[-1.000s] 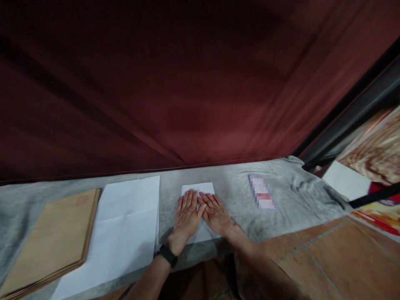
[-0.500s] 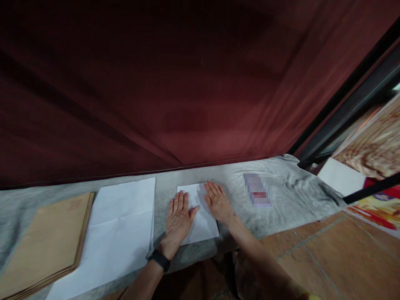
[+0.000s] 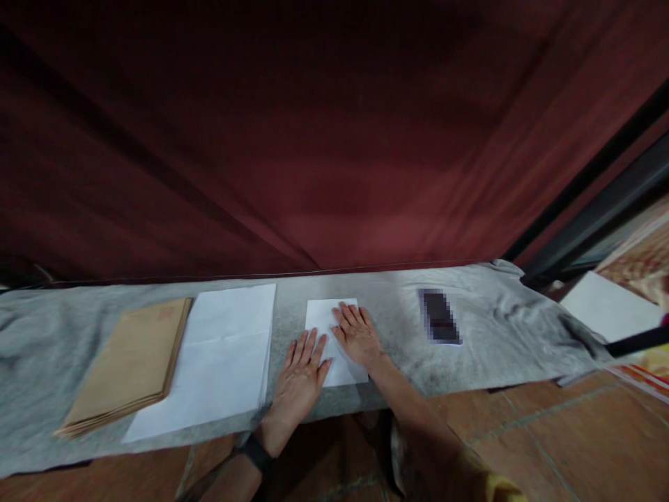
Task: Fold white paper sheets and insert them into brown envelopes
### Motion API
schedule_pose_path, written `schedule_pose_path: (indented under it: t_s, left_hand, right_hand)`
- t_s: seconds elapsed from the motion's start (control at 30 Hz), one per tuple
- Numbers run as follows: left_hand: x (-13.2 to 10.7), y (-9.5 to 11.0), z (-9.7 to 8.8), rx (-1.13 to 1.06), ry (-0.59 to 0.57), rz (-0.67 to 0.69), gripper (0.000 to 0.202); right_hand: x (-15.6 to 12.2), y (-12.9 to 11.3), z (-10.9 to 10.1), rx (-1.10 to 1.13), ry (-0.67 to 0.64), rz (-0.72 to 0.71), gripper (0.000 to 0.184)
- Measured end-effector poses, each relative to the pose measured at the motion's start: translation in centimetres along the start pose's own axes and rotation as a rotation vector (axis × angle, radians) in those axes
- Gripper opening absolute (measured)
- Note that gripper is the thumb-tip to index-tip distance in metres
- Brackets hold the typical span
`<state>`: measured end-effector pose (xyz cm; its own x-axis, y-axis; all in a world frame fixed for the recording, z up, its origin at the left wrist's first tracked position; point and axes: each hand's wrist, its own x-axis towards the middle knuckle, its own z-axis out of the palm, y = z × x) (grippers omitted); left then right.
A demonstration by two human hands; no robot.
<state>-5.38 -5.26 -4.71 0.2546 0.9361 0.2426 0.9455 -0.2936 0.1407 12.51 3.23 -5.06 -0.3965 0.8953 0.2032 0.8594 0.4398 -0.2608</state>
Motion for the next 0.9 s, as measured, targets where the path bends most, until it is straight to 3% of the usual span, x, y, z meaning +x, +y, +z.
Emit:
schedule_pose_path:
  t_s: [0.23,0.33,0.5,0.63,0.77,0.9]
  left_hand:
    - [-5.7,0.6,-1.8,0.029,-0.035,0.130,0.053]
    - [-6.8,0.4,-3.0,0.004,-0.067,0.141,0.052]
    - [-4.0,0.0,-4.0,-0.078,-0.120,0.123,0.046]
    - [-1.2,-0.3,-3.4,-0.132,-0.174,0.187,0.054]
    - [-0.6,-0.5,-2.9,-0.125,-0.191,0.193,0.050]
    - [-0.8,-0.6,-2.7,-0.125,-0.191,0.205,0.050]
  right_hand:
    - [-0.3,0.8,-0.2,-0.016,0.014,0.014,0.051]
    - [-0.7,1.6,-0.7,-0.018,0.020,0.027,0.051]
    - [-2.1,1.7,-2.2,-0.010,0.048,0.036,0.050]
    - [-4.4,0.6,-3.5,0.086,-0.023,-0.078,0.055]
    - [-7.0,0.0,-4.4,0.176,-0.135,-0.134,0.050]
    - [-8.0,0.0,-4.9,0.233,-0.148,-0.139,0.049]
